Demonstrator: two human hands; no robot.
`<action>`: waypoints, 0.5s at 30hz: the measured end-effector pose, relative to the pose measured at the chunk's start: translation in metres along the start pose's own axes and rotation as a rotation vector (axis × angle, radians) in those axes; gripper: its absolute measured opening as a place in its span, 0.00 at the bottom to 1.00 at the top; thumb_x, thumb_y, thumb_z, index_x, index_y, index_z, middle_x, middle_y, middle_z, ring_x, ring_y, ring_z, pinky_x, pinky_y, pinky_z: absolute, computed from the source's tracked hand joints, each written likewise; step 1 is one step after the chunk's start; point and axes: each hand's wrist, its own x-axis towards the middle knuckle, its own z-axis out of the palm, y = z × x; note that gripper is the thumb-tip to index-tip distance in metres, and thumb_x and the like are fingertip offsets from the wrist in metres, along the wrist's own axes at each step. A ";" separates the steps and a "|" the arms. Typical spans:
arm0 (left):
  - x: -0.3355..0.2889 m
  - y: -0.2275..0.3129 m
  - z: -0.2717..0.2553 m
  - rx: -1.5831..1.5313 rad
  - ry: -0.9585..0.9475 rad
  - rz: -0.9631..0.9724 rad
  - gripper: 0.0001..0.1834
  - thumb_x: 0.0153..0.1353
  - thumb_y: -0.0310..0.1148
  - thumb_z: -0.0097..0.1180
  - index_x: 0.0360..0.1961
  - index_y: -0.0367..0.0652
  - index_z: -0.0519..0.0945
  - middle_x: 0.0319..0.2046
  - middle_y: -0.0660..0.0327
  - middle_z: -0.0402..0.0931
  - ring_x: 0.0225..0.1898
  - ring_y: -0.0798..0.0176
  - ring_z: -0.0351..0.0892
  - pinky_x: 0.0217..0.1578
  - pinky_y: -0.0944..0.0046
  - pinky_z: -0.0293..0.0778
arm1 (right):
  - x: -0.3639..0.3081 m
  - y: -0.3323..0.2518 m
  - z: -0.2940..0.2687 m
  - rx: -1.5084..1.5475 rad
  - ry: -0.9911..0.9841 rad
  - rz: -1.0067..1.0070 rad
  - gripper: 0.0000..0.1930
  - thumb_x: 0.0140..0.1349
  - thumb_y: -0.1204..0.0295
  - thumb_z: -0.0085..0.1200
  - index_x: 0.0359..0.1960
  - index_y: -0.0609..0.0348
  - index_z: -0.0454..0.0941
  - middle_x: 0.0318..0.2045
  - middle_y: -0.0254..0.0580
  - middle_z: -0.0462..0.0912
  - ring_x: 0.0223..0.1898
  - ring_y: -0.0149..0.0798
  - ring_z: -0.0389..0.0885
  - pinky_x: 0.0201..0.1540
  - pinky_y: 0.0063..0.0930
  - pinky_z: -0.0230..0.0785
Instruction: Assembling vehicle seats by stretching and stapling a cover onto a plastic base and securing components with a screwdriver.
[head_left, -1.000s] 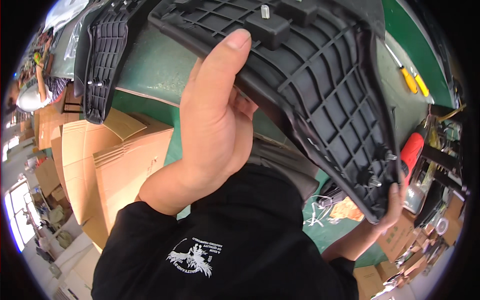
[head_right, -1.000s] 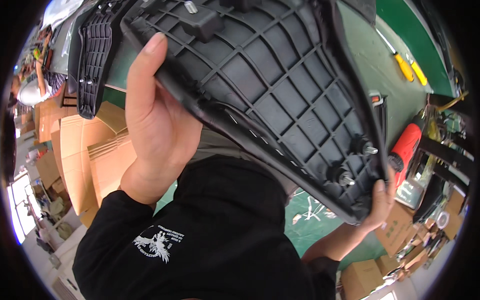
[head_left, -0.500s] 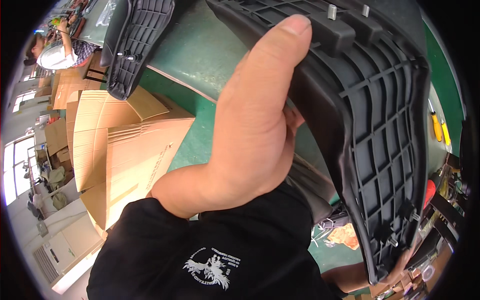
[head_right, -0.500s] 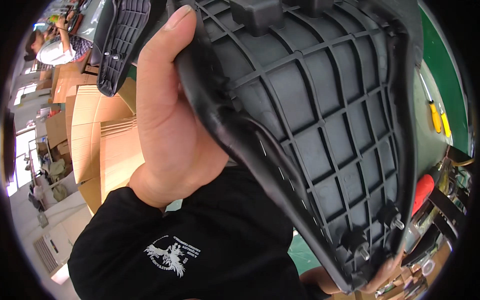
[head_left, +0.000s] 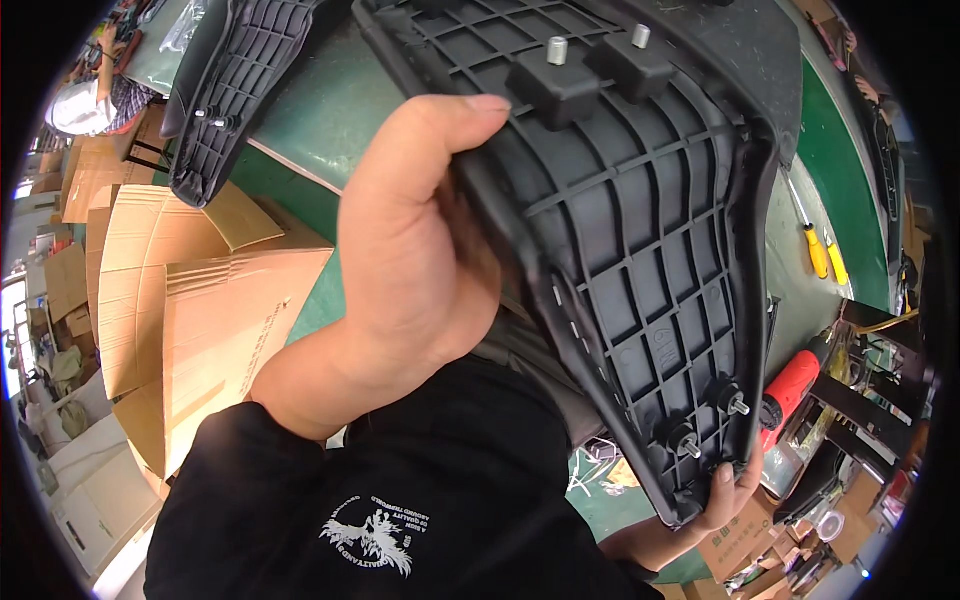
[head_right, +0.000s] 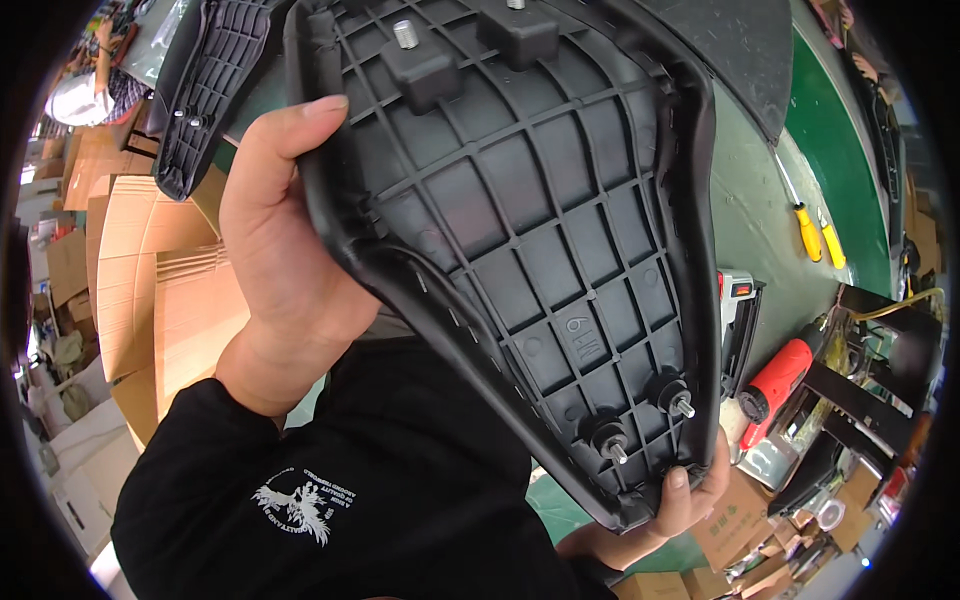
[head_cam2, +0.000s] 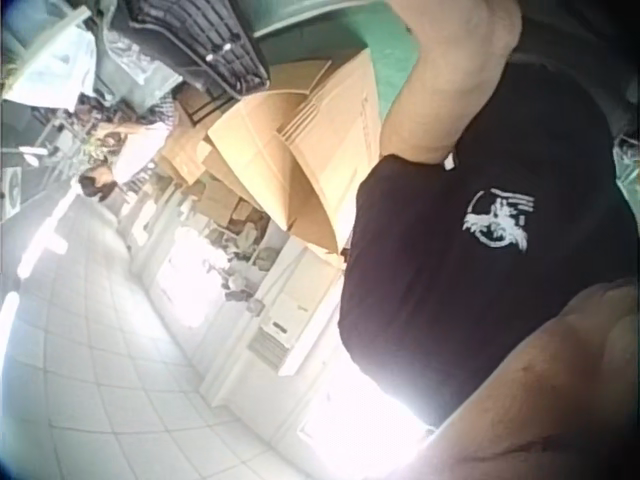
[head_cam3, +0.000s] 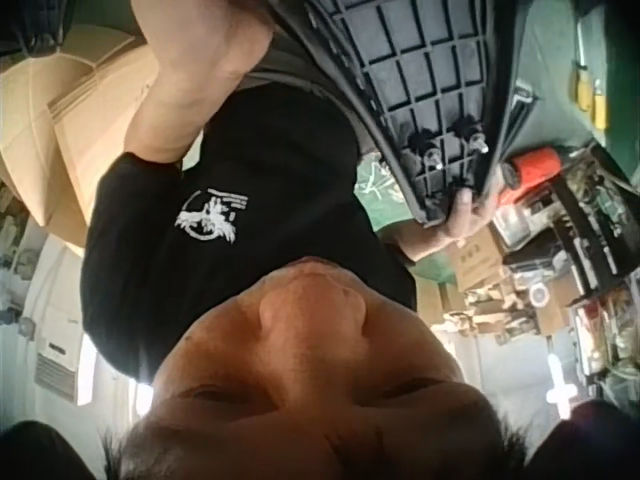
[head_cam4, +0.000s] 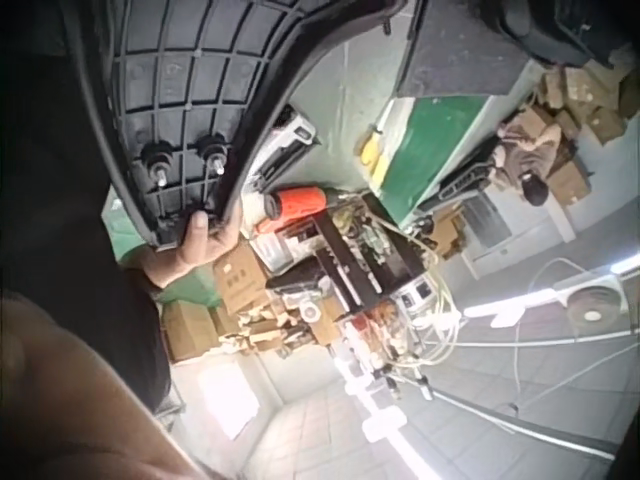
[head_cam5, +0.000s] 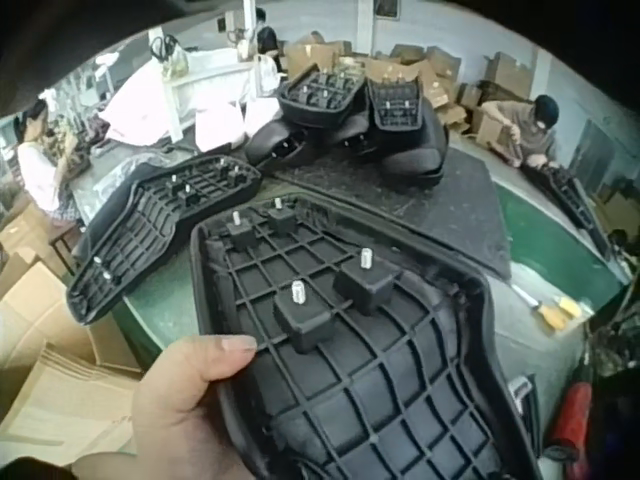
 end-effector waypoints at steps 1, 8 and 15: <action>0.002 -0.001 0.002 0.014 0.008 -0.010 0.19 0.76 0.40 0.55 0.54 0.36 0.85 0.48 0.58 0.90 0.49 0.61 0.89 0.55 0.61 0.82 | 0.003 -0.001 -0.005 0.024 -0.079 0.004 0.45 0.62 0.56 0.72 0.73 0.77 0.69 0.65 0.63 0.81 0.65 0.50 0.81 0.74 0.45 0.66; 0.013 -0.037 0.045 0.045 0.112 0.270 0.13 0.77 0.38 0.61 0.51 0.40 0.85 0.43 0.65 0.87 0.44 0.74 0.83 0.47 0.69 0.76 | -0.006 -0.017 0.009 0.046 -0.103 0.108 0.45 0.61 0.59 0.75 0.73 0.77 0.70 0.65 0.55 0.82 0.64 0.46 0.82 0.73 0.41 0.67; 0.004 -0.033 0.027 0.008 0.141 0.335 0.13 0.77 0.38 0.60 0.52 0.40 0.85 0.44 0.64 0.88 0.45 0.72 0.84 0.49 0.67 0.77 | -0.032 -0.030 0.016 0.047 -0.077 0.119 0.44 0.61 0.59 0.73 0.73 0.78 0.70 0.63 0.56 0.84 0.64 0.46 0.82 0.72 0.38 0.68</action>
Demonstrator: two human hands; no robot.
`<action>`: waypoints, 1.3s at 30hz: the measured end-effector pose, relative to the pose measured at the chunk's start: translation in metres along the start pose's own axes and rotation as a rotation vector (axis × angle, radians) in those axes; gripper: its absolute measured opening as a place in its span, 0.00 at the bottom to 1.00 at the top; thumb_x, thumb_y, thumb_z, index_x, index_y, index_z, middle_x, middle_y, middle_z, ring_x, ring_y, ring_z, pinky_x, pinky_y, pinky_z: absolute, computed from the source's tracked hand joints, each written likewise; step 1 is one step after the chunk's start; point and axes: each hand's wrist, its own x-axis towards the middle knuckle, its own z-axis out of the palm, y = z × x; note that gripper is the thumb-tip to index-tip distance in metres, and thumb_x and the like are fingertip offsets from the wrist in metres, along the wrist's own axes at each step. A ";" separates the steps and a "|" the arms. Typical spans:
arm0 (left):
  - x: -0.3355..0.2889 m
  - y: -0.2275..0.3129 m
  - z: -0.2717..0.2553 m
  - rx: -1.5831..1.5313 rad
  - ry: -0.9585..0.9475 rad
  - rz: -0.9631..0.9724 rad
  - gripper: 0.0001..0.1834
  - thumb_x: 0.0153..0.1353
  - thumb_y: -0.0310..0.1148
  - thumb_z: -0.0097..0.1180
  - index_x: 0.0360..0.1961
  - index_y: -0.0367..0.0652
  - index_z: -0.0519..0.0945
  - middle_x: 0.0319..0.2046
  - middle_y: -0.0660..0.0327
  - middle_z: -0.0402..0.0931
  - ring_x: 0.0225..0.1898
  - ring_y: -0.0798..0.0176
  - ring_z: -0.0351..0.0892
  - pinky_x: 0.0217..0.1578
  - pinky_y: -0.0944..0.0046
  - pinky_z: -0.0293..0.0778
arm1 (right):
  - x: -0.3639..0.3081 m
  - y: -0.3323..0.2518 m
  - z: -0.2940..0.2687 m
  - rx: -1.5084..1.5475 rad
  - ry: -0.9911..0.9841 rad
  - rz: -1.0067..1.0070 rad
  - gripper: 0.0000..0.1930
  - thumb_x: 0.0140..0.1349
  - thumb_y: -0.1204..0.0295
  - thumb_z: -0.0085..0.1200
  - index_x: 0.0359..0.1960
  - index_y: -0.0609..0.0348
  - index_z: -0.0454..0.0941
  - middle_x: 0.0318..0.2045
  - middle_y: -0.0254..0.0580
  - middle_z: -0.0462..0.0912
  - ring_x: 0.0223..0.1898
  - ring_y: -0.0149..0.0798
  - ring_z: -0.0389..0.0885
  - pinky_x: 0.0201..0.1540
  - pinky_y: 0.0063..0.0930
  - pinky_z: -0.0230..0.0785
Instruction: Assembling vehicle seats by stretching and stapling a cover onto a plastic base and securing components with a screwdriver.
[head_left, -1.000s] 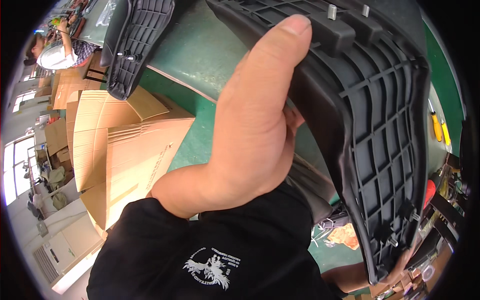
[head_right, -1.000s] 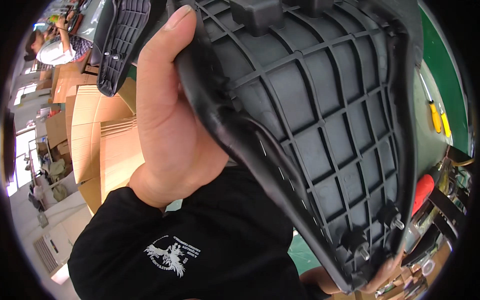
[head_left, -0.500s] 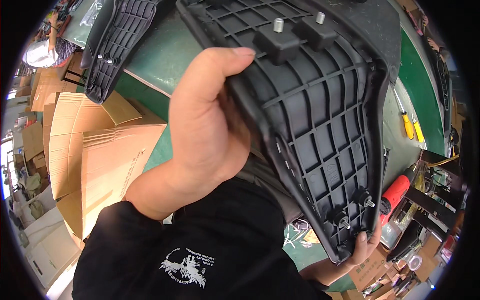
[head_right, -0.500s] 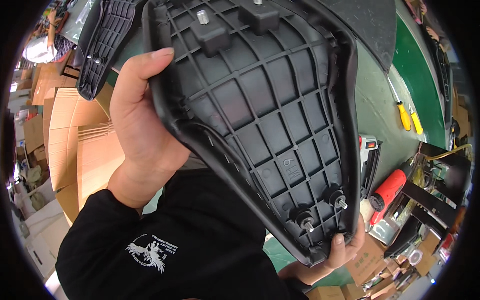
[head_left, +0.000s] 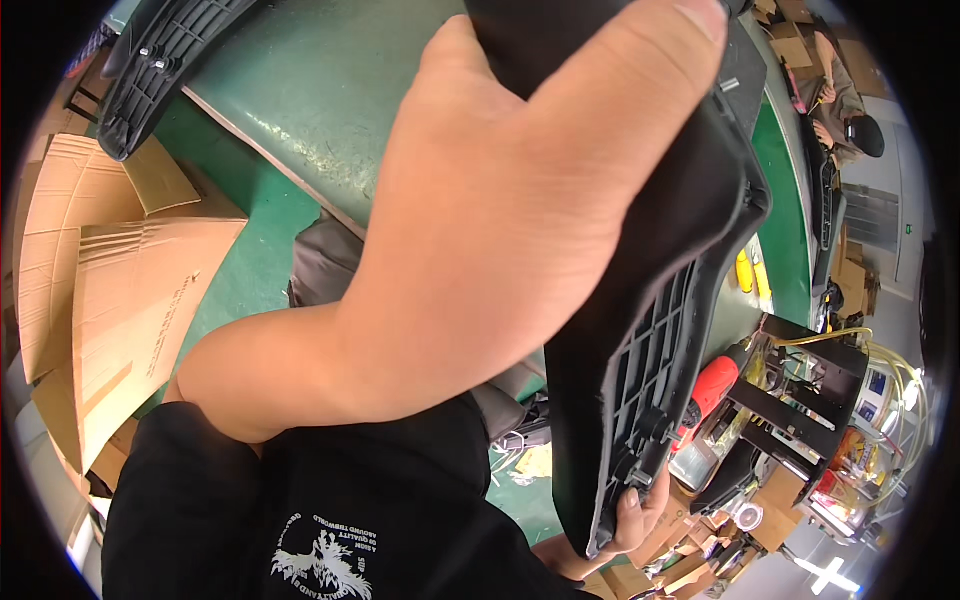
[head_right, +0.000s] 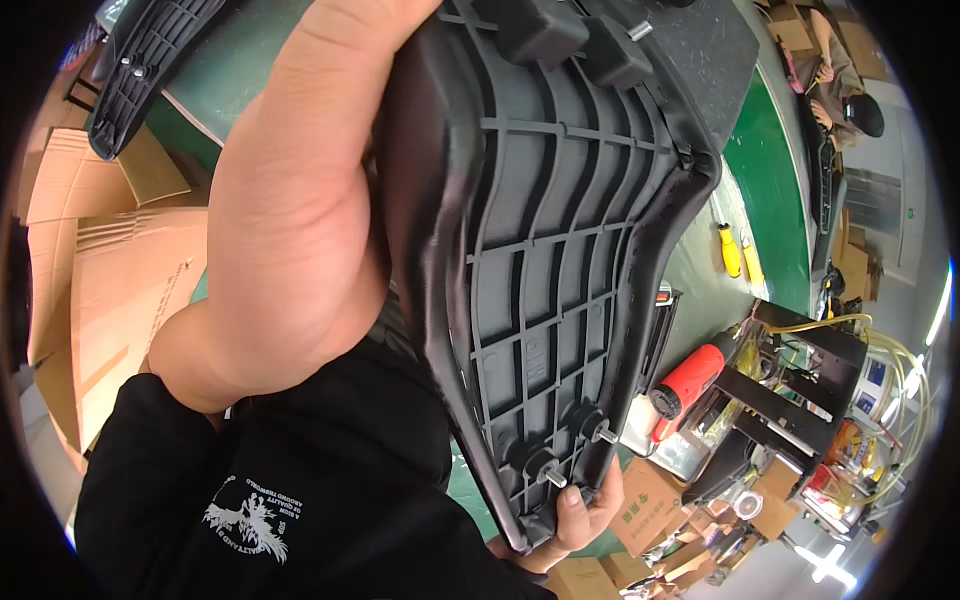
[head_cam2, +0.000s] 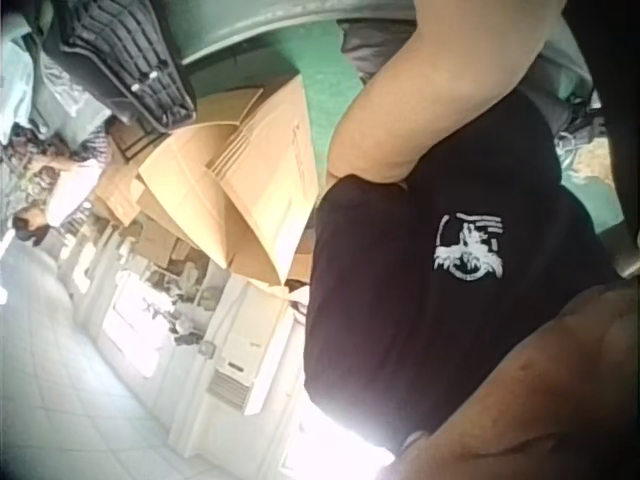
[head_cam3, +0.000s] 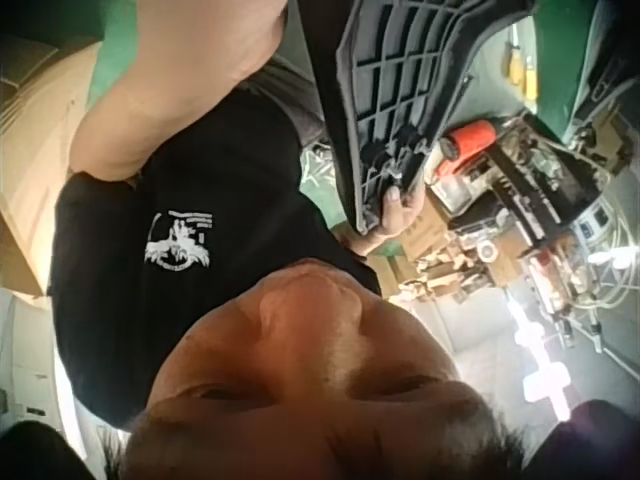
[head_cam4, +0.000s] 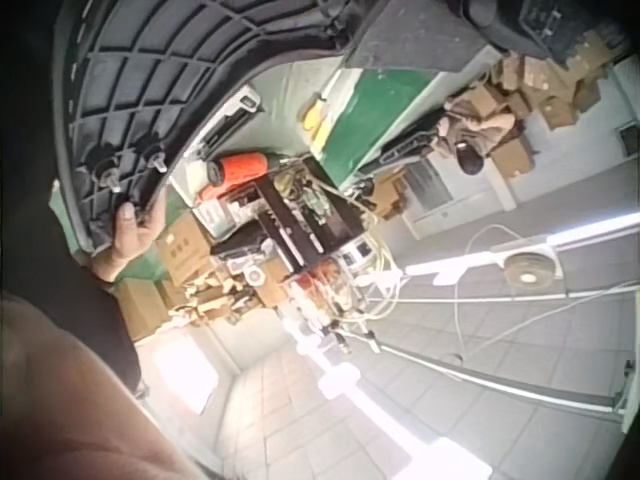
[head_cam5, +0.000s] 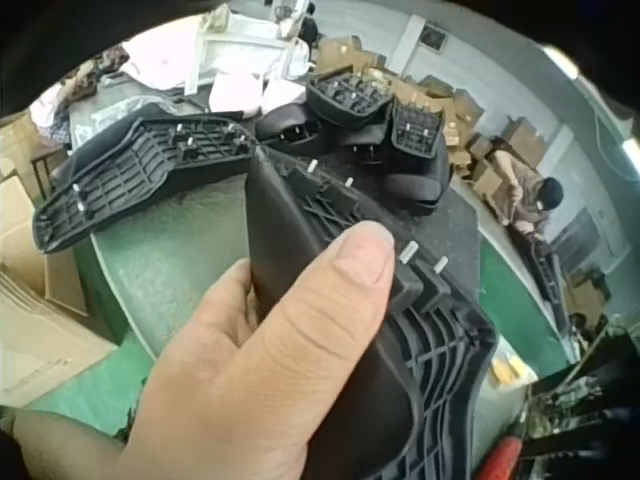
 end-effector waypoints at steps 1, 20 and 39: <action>0.000 -0.003 0.002 0.004 0.000 0.003 0.13 0.77 0.39 0.60 0.52 0.40 0.85 0.44 0.64 0.88 0.45 0.72 0.85 0.49 0.67 0.77 | -0.003 -0.003 -0.002 0.007 0.016 -0.012 0.44 0.61 0.59 0.73 0.73 0.79 0.70 0.63 0.57 0.83 0.63 0.46 0.83 0.71 0.38 0.68; 0.008 -0.007 0.025 0.189 -0.021 0.082 0.15 0.77 0.40 0.58 0.54 0.40 0.86 0.48 0.62 0.89 0.48 0.67 0.87 0.53 0.64 0.81 | 0.006 -0.015 0.033 -0.008 0.098 -0.130 0.41 0.59 0.62 0.70 0.70 0.79 0.73 0.59 0.58 0.86 0.59 0.45 0.85 0.68 0.38 0.71; 0.015 0.005 -0.073 -0.186 -0.218 -0.341 0.29 0.53 0.20 0.49 0.59 0.30 0.81 0.53 0.48 0.86 0.56 0.45 0.85 0.65 0.45 0.77 | 0.041 0.030 0.015 -0.780 0.044 -0.740 0.31 0.61 0.75 0.72 0.66 0.72 0.79 0.45 0.55 0.92 0.41 0.45 0.91 0.49 0.33 0.81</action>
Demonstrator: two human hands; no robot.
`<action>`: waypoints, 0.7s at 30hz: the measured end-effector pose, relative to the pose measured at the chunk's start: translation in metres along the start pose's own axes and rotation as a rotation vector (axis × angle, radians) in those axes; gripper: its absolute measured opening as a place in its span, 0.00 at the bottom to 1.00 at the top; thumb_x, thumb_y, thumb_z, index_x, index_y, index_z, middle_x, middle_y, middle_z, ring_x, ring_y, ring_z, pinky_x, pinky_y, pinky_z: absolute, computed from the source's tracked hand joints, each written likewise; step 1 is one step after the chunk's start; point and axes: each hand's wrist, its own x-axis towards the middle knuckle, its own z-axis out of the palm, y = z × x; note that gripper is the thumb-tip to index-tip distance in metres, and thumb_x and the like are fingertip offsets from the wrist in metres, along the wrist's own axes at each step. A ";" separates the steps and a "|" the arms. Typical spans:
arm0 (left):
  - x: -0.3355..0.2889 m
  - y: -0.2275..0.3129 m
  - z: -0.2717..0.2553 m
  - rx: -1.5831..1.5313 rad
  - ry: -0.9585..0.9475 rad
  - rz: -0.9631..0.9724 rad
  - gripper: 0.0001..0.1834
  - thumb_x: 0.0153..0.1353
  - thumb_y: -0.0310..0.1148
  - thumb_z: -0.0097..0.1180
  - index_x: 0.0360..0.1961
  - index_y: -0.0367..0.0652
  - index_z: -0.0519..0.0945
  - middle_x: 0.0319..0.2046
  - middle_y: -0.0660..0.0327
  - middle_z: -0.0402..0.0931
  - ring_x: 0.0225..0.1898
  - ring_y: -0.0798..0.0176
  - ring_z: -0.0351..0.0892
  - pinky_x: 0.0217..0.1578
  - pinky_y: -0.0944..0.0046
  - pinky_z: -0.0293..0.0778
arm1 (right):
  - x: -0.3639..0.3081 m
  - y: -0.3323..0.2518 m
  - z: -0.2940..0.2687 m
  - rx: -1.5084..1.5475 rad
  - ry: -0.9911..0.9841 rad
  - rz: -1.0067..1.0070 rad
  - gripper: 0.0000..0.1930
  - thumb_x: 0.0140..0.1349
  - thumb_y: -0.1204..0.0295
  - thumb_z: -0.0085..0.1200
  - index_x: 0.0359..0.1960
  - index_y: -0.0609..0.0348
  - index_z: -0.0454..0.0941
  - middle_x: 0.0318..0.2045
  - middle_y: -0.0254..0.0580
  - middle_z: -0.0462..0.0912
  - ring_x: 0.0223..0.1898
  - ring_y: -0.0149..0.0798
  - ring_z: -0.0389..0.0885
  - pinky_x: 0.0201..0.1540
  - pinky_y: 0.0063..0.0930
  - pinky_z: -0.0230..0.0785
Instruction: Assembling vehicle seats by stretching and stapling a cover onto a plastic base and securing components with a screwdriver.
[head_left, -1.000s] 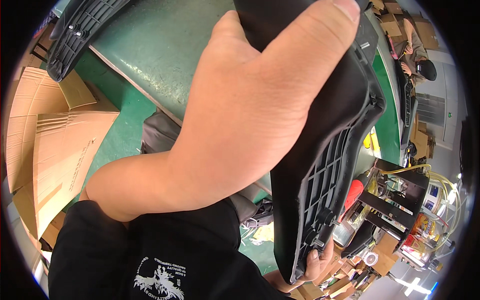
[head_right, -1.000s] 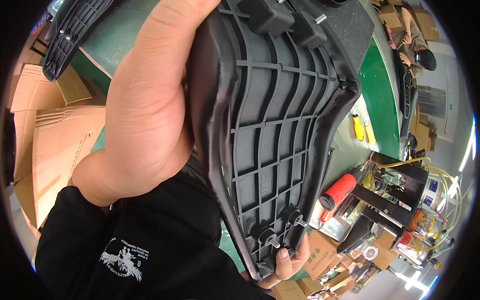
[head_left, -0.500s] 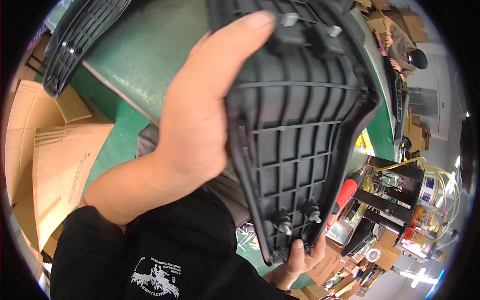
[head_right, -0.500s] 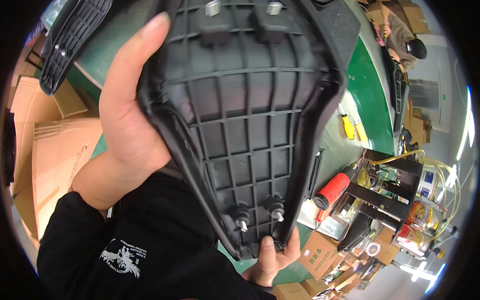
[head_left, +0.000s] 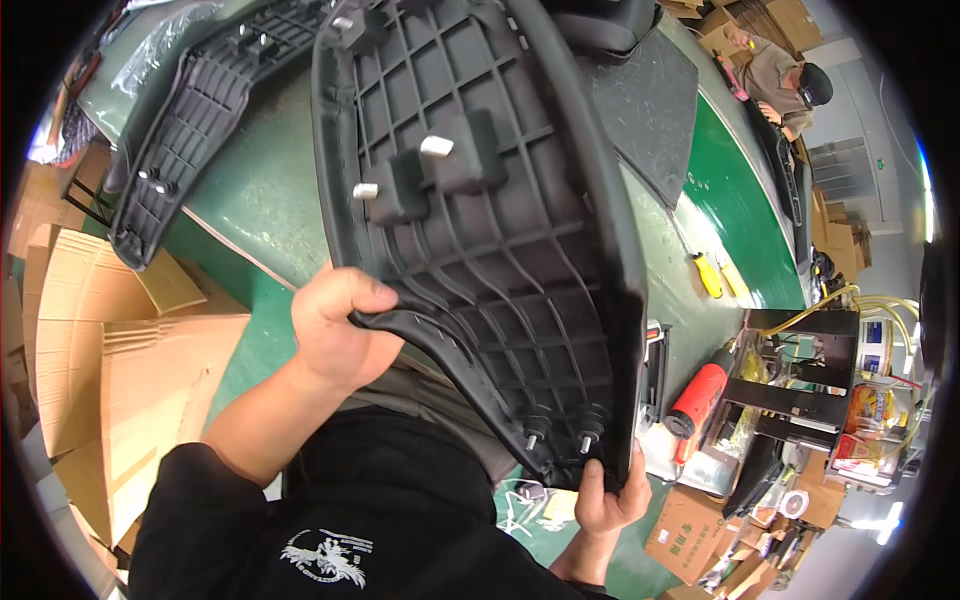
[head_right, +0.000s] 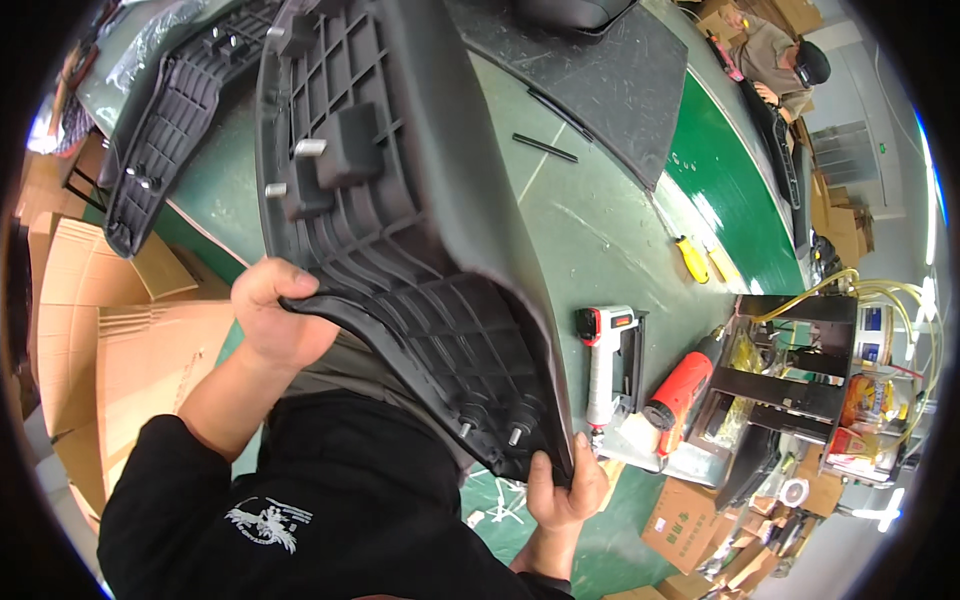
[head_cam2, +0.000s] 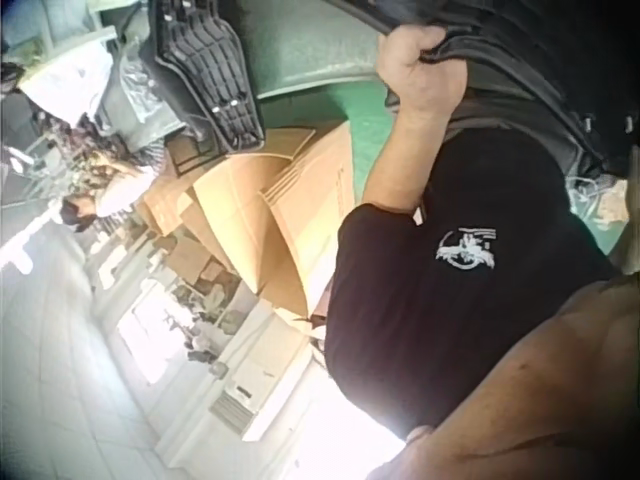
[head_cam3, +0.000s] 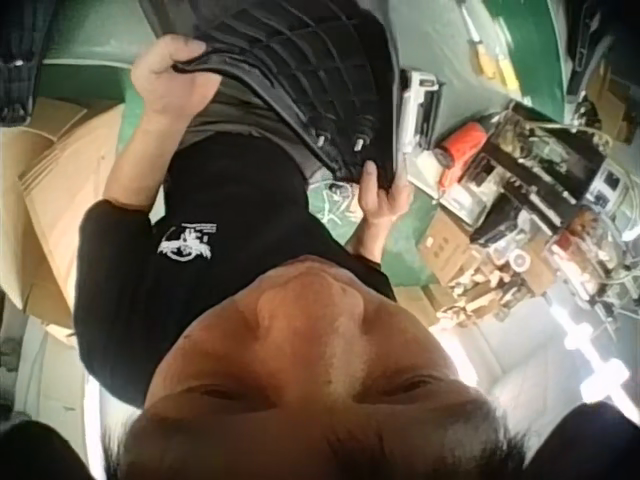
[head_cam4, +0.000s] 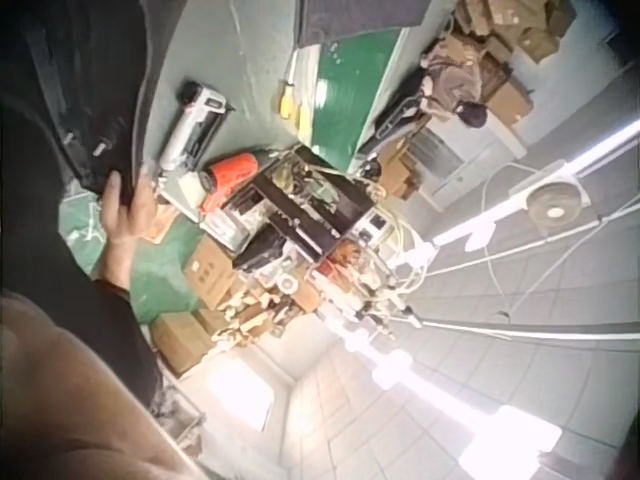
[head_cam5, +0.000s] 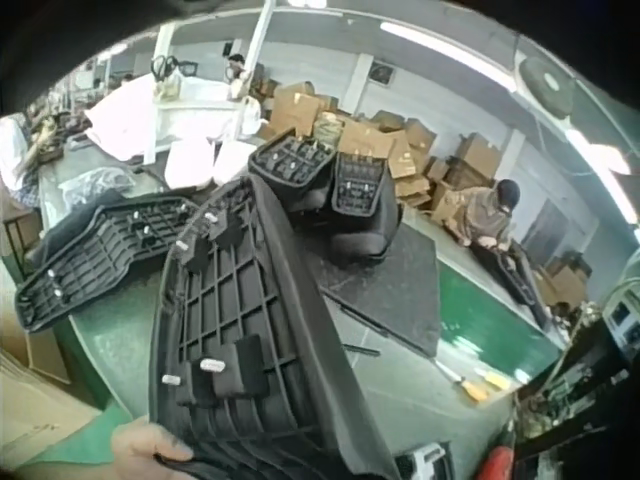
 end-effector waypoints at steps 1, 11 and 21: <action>0.000 -0.001 -0.014 -0.006 -0.118 -0.004 0.35 0.50 0.20 0.50 0.64 0.30 0.79 0.59 0.46 0.84 0.64 0.43 0.81 0.70 0.43 0.71 | 0.000 0.003 -0.001 0.006 0.025 -0.021 0.31 0.60 0.75 0.73 0.67 0.70 0.80 0.46 0.55 0.91 0.42 0.47 0.91 0.50 0.35 0.81; -0.015 0.013 -0.003 0.187 -0.177 0.000 0.38 0.49 0.20 0.51 0.67 0.32 0.76 0.61 0.48 0.83 0.65 0.42 0.80 0.72 0.42 0.68 | 0.005 0.008 0.011 0.045 0.048 0.072 0.30 0.59 0.82 0.72 0.65 0.70 0.79 0.48 0.60 0.89 0.46 0.55 0.90 0.55 0.40 0.80; 0.012 0.044 0.010 0.527 0.176 0.115 0.24 0.66 0.23 0.50 0.64 0.30 0.77 0.59 0.49 0.83 0.61 0.49 0.83 0.67 0.46 0.75 | 0.034 -0.008 0.056 0.899 -0.238 0.659 0.42 0.66 0.78 0.72 0.79 0.66 0.64 0.61 0.46 0.84 0.61 0.34 0.83 0.64 0.33 0.77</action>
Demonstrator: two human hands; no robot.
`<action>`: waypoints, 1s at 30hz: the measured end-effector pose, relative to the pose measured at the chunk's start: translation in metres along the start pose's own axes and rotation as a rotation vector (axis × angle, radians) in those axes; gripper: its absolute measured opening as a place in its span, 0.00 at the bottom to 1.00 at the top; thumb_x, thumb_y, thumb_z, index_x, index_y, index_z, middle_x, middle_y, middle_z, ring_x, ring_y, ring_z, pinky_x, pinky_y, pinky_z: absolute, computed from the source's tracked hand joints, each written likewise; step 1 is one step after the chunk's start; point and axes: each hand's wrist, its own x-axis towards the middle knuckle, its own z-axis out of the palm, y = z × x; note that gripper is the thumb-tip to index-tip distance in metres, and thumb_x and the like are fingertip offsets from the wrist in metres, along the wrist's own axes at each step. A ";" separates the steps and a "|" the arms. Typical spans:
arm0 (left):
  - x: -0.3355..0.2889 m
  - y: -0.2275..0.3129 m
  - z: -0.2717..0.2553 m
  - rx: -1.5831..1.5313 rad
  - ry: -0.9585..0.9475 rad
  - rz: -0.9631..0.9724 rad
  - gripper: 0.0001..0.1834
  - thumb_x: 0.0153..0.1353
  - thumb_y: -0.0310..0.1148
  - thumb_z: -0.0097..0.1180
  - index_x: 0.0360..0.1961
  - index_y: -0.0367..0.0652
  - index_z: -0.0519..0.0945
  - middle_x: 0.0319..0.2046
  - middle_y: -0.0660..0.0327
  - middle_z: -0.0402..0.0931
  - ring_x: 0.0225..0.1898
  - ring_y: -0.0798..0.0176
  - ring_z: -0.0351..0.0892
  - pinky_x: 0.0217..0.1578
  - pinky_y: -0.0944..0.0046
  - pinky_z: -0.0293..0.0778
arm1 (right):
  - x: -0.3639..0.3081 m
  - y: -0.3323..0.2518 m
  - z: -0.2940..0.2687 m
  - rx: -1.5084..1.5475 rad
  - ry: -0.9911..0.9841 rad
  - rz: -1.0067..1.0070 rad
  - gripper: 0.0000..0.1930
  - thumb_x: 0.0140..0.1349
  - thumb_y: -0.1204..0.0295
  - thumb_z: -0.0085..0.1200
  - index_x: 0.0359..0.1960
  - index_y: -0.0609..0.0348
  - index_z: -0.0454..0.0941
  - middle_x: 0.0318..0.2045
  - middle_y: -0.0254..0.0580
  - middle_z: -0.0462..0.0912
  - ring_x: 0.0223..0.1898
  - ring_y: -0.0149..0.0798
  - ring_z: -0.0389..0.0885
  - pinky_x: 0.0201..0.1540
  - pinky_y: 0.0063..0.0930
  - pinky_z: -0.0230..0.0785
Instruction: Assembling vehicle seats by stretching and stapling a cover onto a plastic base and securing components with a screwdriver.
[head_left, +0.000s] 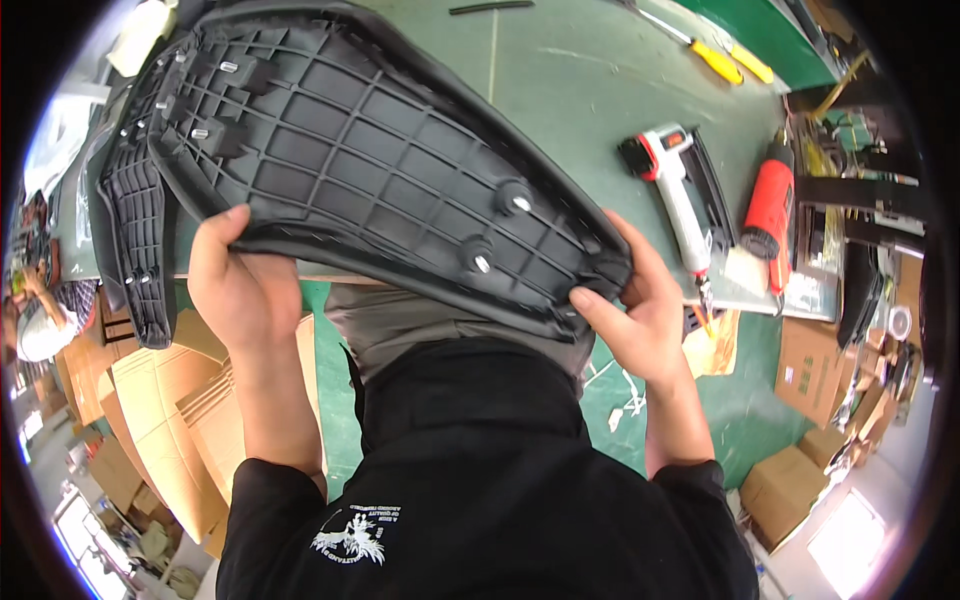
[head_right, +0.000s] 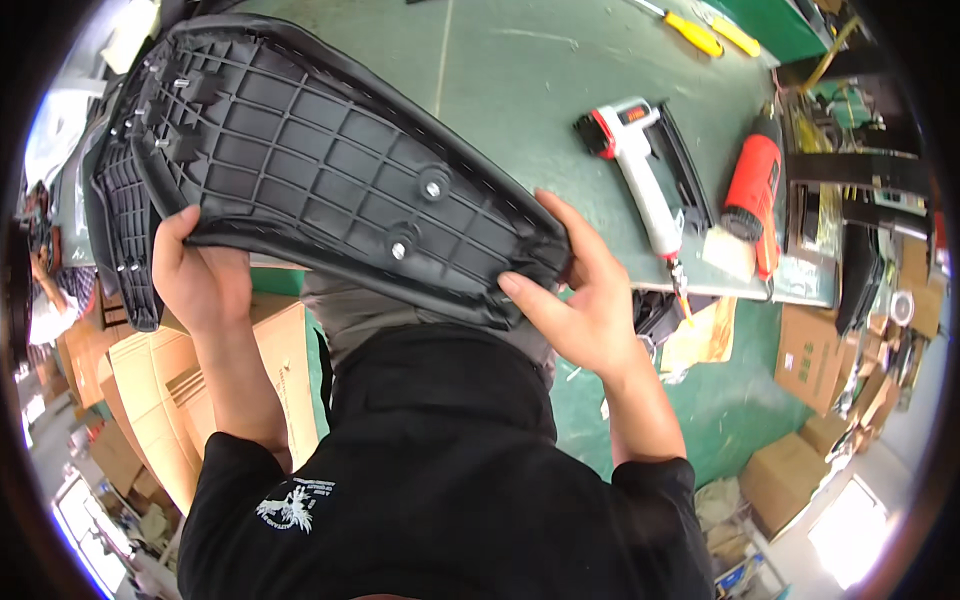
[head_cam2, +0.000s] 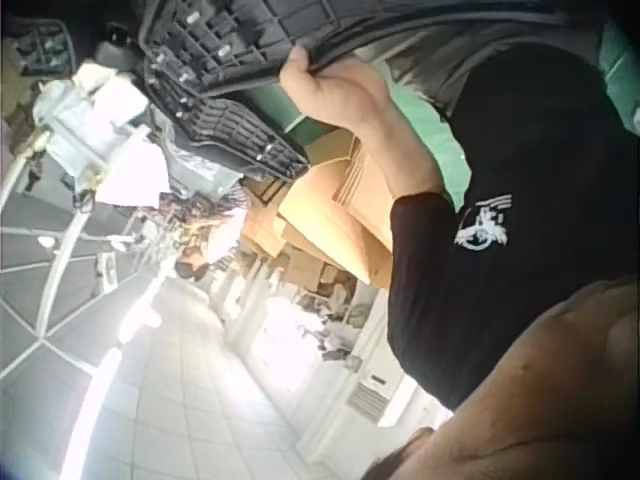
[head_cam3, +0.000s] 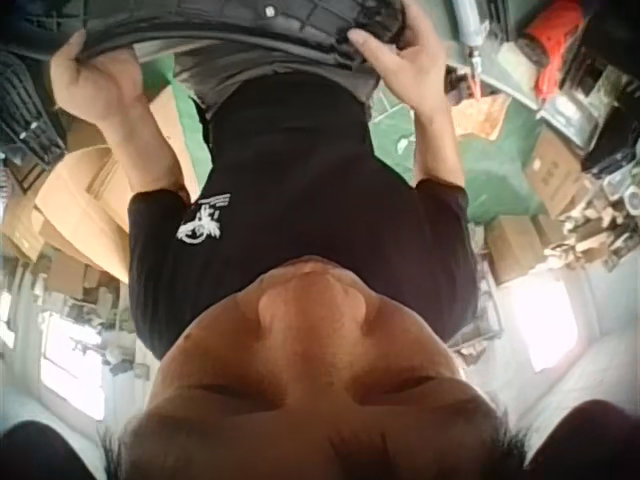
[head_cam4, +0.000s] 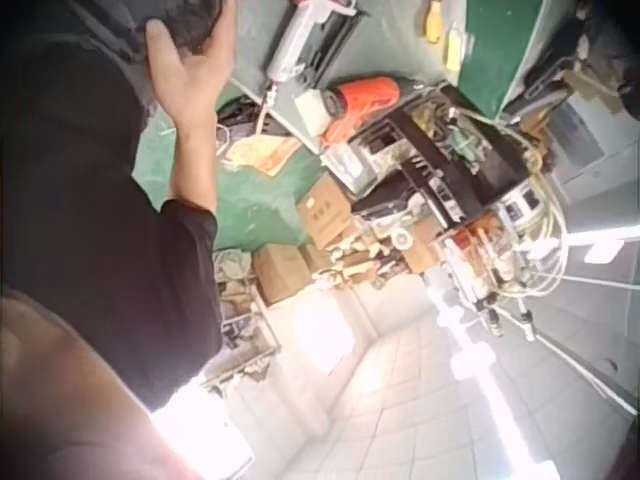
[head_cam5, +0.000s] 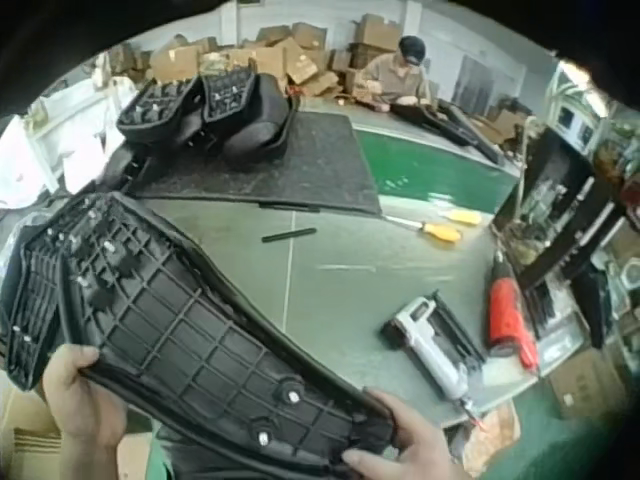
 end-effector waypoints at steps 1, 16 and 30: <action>0.007 -0.002 -0.006 0.044 0.022 -0.055 0.22 0.67 0.23 0.50 0.62 0.30 0.78 0.58 0.50 0.83 0.60 0.50 0.84 0.65 0.46 0.77 | -0.001 0.004 -0.001 0.008 0.020 0.015 0.42 0.66 0.78 0.72 0.79 0.66 0.64 0.61 0.46 0.84 0.61 0.34 0.83 0.64 0.33 0.77; 0.019 -0.063 -0.009 0.612 0.142 0.224 0.21 0.68 0.19 0.60 0.61 0.32 0.74 0.55 0.52 0.82 0.52 0.55 0.85 0.56 0.55 0.82 | -0.002 0.026 -0.012 0.273 -0.161 0.313 0.26 0.81 0.75 0.48 0.78 0.66 0.68 0.39 0.38 0.84 0.36 0.31 0.88 0.42 0.28 0.85; -0.058 -0.115 0.058 1.277 -1.179 0.707 0.17 0.50 0.29 0.75 0.43 0.41 0.88 0.47 0.57 0.84 0.52 0.49 0.85 0.49 0.48 0.83 | -0.003 0.025 -0.024 0.281 -0.288 0.250 0.33 0.73 0.86 0.57 0.80 0.66 0.66 0.48 0.40 0.88 0.46 0.29 0.88 0.50 0.26 0.82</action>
